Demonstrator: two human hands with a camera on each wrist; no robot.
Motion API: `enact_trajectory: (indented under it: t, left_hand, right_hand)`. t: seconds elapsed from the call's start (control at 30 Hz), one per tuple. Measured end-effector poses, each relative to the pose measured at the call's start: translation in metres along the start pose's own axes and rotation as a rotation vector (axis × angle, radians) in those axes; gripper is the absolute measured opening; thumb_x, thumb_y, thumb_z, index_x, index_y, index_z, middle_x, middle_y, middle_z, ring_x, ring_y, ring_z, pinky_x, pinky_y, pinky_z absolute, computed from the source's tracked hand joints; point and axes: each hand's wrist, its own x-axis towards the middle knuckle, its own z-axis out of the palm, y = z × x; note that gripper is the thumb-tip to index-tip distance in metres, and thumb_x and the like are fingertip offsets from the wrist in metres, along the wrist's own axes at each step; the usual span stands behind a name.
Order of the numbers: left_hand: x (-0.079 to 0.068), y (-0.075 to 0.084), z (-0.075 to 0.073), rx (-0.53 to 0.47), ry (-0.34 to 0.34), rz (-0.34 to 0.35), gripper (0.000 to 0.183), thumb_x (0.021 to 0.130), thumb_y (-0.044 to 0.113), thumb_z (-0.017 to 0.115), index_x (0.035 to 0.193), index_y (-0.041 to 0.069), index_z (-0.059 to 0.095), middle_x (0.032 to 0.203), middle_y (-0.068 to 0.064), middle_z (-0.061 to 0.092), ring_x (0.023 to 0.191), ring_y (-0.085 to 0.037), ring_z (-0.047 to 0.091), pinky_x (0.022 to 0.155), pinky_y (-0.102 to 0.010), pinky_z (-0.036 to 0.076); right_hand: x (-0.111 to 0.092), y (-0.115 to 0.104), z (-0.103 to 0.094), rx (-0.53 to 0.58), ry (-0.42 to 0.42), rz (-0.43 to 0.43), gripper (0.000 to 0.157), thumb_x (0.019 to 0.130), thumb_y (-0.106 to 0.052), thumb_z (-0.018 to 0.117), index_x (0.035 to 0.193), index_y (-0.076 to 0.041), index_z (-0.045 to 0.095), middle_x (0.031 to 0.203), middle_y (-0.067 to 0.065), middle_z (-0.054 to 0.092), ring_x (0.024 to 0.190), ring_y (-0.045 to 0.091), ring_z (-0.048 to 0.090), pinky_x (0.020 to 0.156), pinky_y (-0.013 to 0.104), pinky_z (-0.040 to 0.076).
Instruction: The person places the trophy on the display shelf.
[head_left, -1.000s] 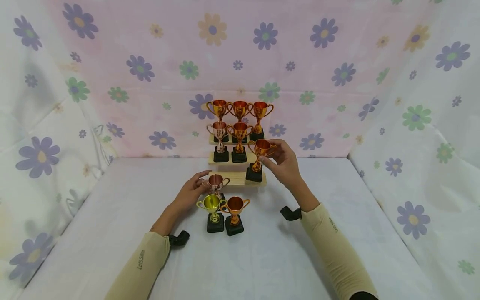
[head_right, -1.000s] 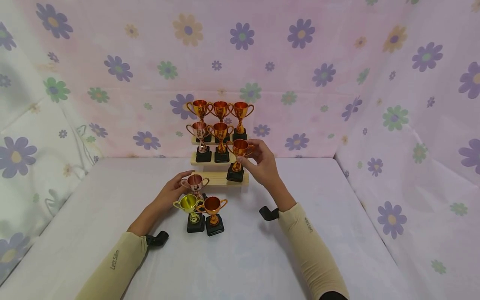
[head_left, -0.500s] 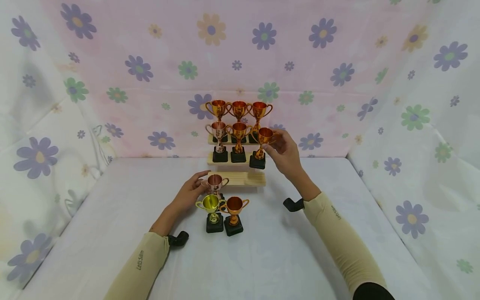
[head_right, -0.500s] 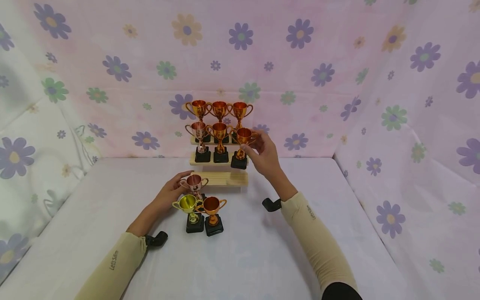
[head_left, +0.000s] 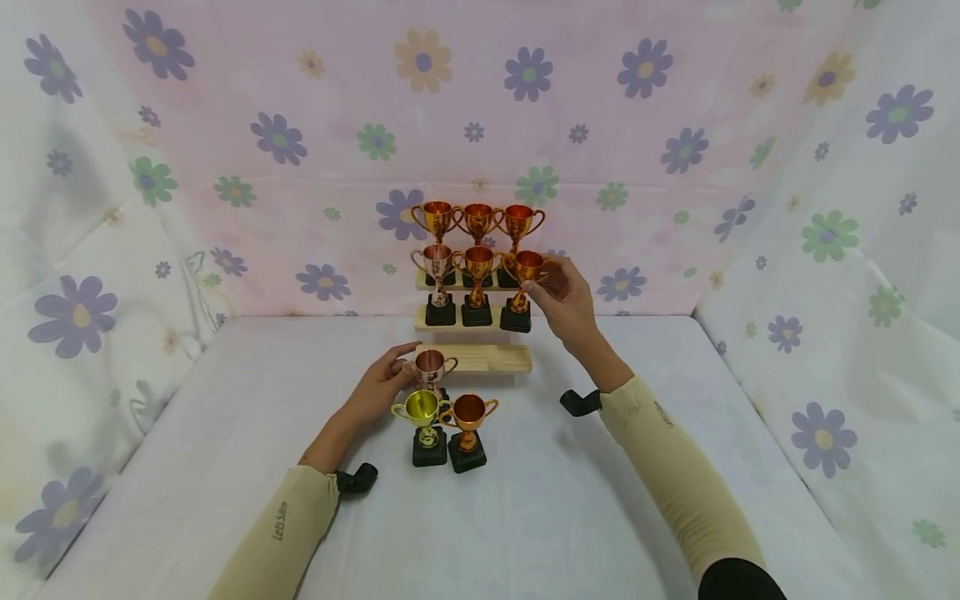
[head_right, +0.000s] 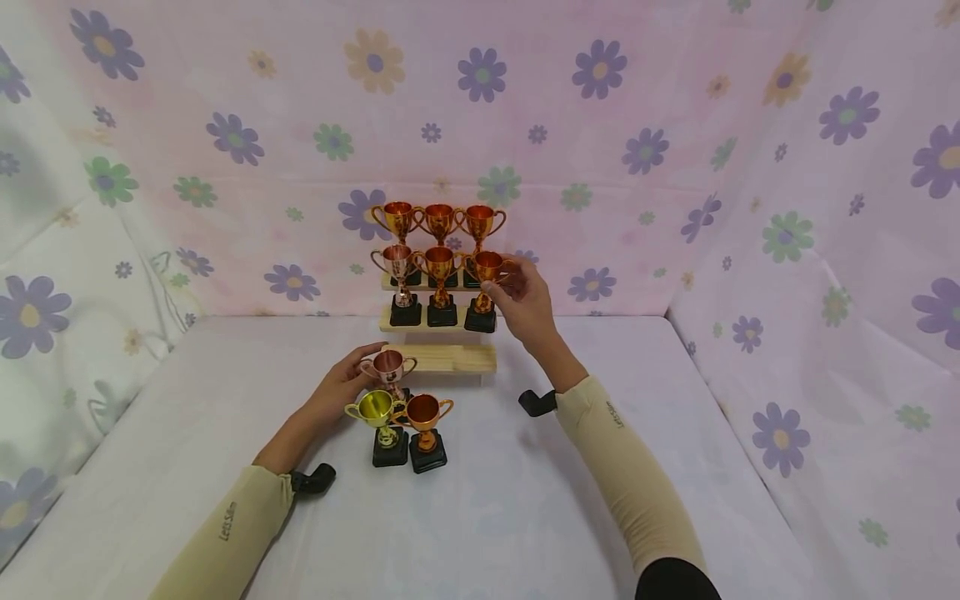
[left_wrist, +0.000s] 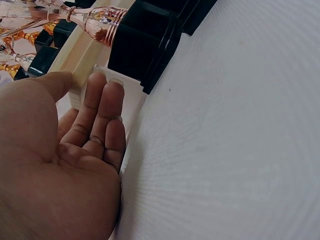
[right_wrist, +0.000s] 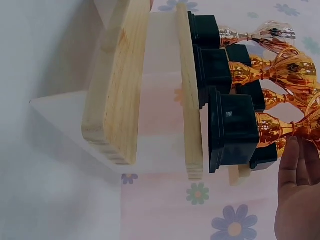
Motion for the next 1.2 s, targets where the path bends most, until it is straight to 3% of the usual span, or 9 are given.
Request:
enact_trajectory:
  t: [0.23, 0.57, 0.83, 1.2]
  left_hand:
    - [0.0, 0.0, -0.001, 0.02, 0.001, 0.01, 0.05, 0.114, 0.013, 0.05, 0.163, 0.009, 0.039, 0.121, -0.02, 0.072, 0.102, -0.018, 0.072, 0.099, -0.039, 0.057]
    - [0.0, 0.0, 0.0, 0.016, 0.001, 0.003, 0.05, 0.114, 0.016, 0.05, 0.163, 0.01, 0.04, 0.121, -0.019, 0.072, 0.103, -0.018, 0.071, 0.1, -0.041, 0.056]
    - [0.0, 0.0, -0.001, 0.015, -0.007, 0.008, 0.05, 0.114, 0.015, 0.05, 0.163, 0.01, 0.039, 0.122, -0.018, 0.072, 0.104, -0.02, 0.071, 0.097, -0.032, 0.055]
    - [-0.001, 0.0, -0.001, 0.02, -0.011, 0.007, 0.051, 0.114, 0.017, 0.05, 0.163, 0.011, 0.039, 0.126, -0.02, 0.072, 0.106, -0.02, 0.071, 0.102, -0.041, 0.055]
  right_hand:
    - [0.004, 0.018, -0.001, 0.019, 0.014, 0.036, 0.048, 0.101, -0.005, 0.073, 0.145, -0.001, 0.056, 0.126, 0.01, 0.065, 0.112, 0.021, 0.065, 0.096, 0.024, 0.055]
    - [0.007, 0.019, 0.0, -0.002, 0.004, 0.032, 0.045, 0.102, -0.009, 0.073, 0.143, -0.002, 0.058, 0.127, 0.011, 0.064, 0.114, 0.021, 0.065, 0.095, 0.025, 0.055]
    - [0.009, 0.022, 0.002, -0.005, 0.01, 0.058, 0.045, 0.102, -0.01, 0.073, 0.142, 0.001, 0.057, 0.125, 0.009, 0.063, 0.112, 0.018, 0.064, 0.093, 0.023, 0.054]
    - [0.012, 0.024, 0.005, 0.001, 0.016, 0.076, 0.044, 0.103, -0.002, 0.068, 0.144, 0.006, 0.054, 0.124, 0.006, 0.062, 0.111, 0.013, 0.063, 0.094, 0.021, 0.054]
